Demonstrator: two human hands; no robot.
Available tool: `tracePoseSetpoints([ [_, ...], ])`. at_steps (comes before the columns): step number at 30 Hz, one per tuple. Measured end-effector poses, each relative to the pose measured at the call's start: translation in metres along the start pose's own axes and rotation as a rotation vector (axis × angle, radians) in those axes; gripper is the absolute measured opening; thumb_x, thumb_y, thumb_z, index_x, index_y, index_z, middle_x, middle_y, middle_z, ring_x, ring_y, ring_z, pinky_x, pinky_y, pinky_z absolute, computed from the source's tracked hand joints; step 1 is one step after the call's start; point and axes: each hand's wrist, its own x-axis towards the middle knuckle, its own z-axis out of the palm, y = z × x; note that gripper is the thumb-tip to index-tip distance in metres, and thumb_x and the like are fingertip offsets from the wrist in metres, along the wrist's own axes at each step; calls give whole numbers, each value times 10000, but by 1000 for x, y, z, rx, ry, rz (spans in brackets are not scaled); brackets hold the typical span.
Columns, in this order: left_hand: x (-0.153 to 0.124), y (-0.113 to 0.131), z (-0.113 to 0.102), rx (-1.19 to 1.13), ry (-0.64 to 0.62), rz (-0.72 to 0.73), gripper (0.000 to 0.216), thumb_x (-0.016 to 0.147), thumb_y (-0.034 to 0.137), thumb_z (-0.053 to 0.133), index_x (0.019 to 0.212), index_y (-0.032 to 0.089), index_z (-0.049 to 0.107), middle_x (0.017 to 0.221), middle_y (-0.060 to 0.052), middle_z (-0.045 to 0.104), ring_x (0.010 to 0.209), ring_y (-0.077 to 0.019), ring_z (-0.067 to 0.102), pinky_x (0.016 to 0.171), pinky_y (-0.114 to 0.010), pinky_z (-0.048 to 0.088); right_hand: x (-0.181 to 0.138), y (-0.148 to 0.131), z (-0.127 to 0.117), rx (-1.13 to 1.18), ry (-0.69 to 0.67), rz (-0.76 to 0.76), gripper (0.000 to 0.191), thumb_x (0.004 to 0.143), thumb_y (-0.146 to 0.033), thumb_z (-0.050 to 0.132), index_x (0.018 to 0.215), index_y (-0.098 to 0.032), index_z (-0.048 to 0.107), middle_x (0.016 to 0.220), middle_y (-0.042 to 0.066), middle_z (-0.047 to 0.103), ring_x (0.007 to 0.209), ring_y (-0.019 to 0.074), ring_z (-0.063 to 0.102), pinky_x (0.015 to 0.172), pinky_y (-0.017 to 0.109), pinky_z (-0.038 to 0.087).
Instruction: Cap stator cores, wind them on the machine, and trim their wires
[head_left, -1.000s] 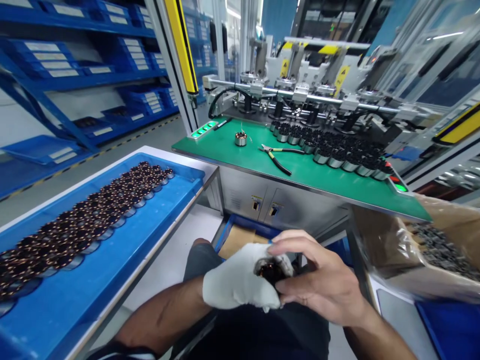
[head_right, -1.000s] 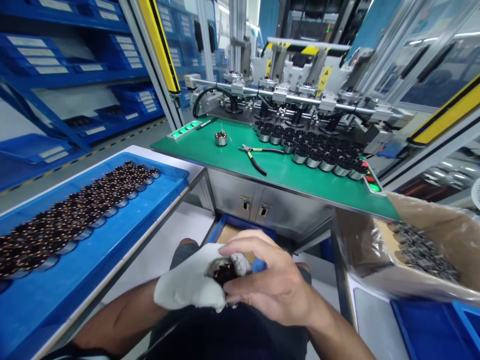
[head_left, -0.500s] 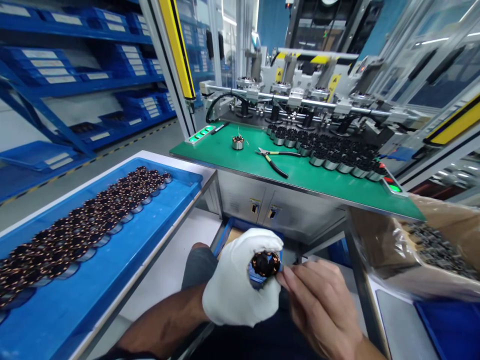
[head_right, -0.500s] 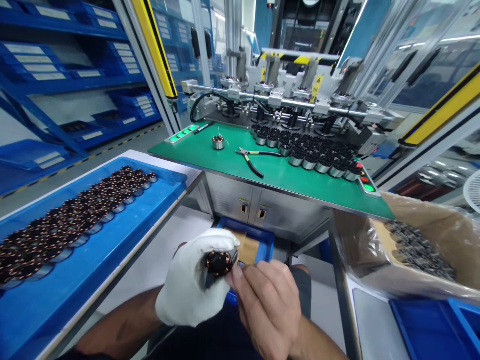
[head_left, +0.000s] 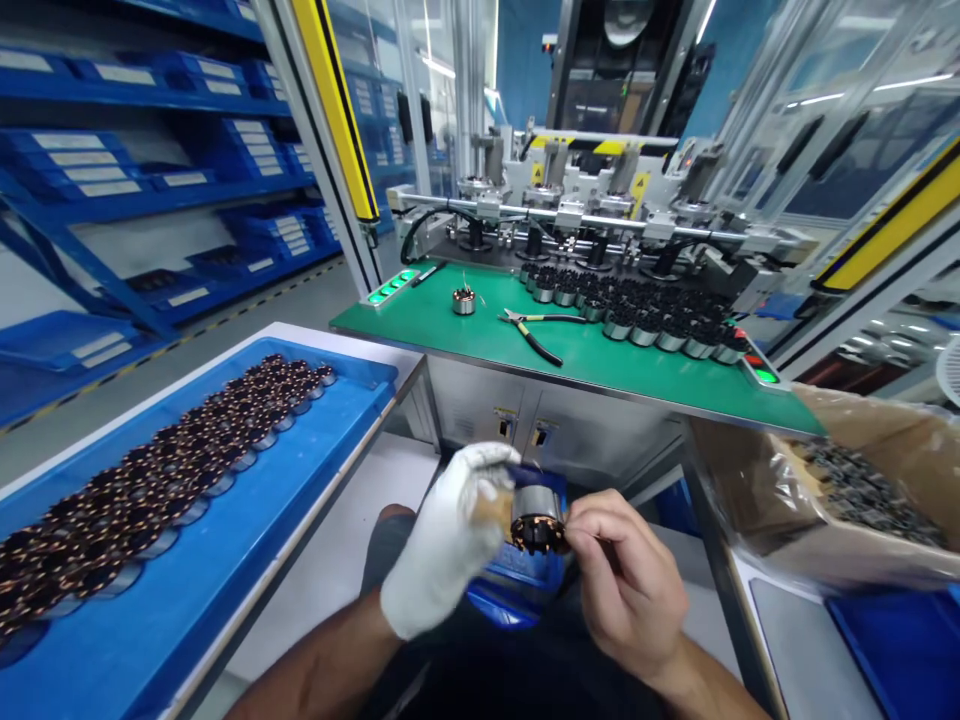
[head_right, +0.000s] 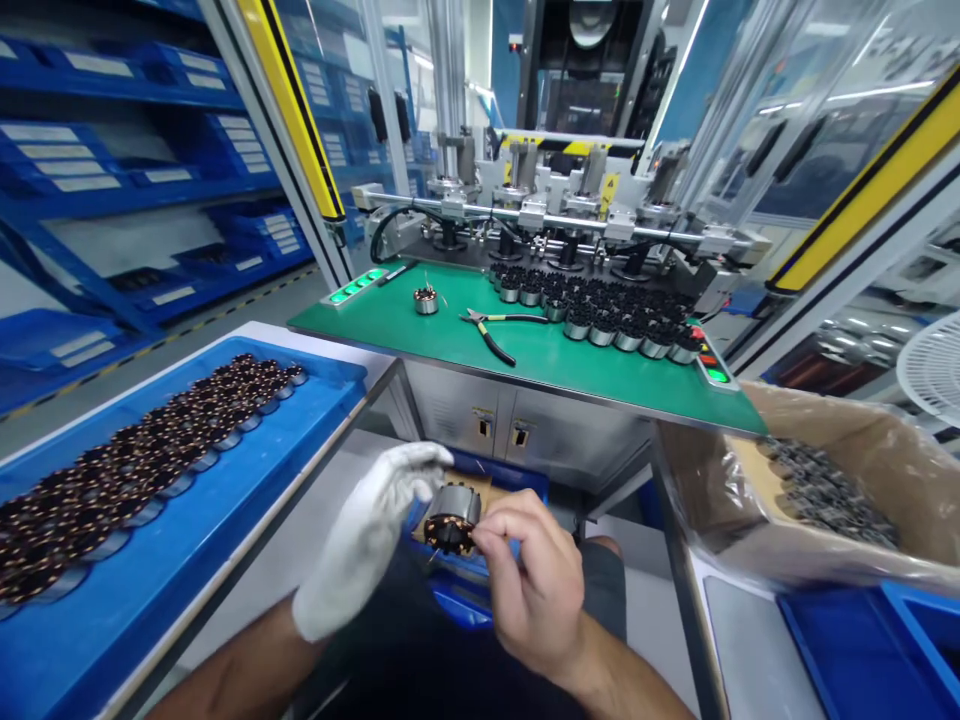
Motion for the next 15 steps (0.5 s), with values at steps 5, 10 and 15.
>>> tracePoseSetpoints([
  [5, 9, 1, -16, -109, -516, -458, 679, 903, 710, 328, 768, 110, 615, 601, -59, 626, 433, -90, 475, 427, -210, 368, 2, 0, -8, -44, -60, -77, 161, 856, -26, 537, 856, -174, 599, 721, 26, 615, 653, 128, 599, 560, 234, 502],
  [10, 8, 0, -9, -254, -345, -299, 501, 791, 423, 741, 1191, 187, 554, 920, -44, 659, 665, -106, 603, 591, -201, 470, 5, 2, -5, -173, -35, -40, 137, 878, -52, 558, 834, -172, 610, 708, 17, 620, 630, 116, 590, 564, 223, 483],
  [15, 5, 0, -3, -496, -259, -113, 310, 713, 114, 787, 953, 227, 627, 1185, -29, 619, 1029, -165, 648, 865, -260, 509, 11, 6, -3, -33, -11, 90, 186, 902, -70, 542, 749, -164, 589, 684, 12, 582, 633, 113, 574, 573, 231, 476],
])
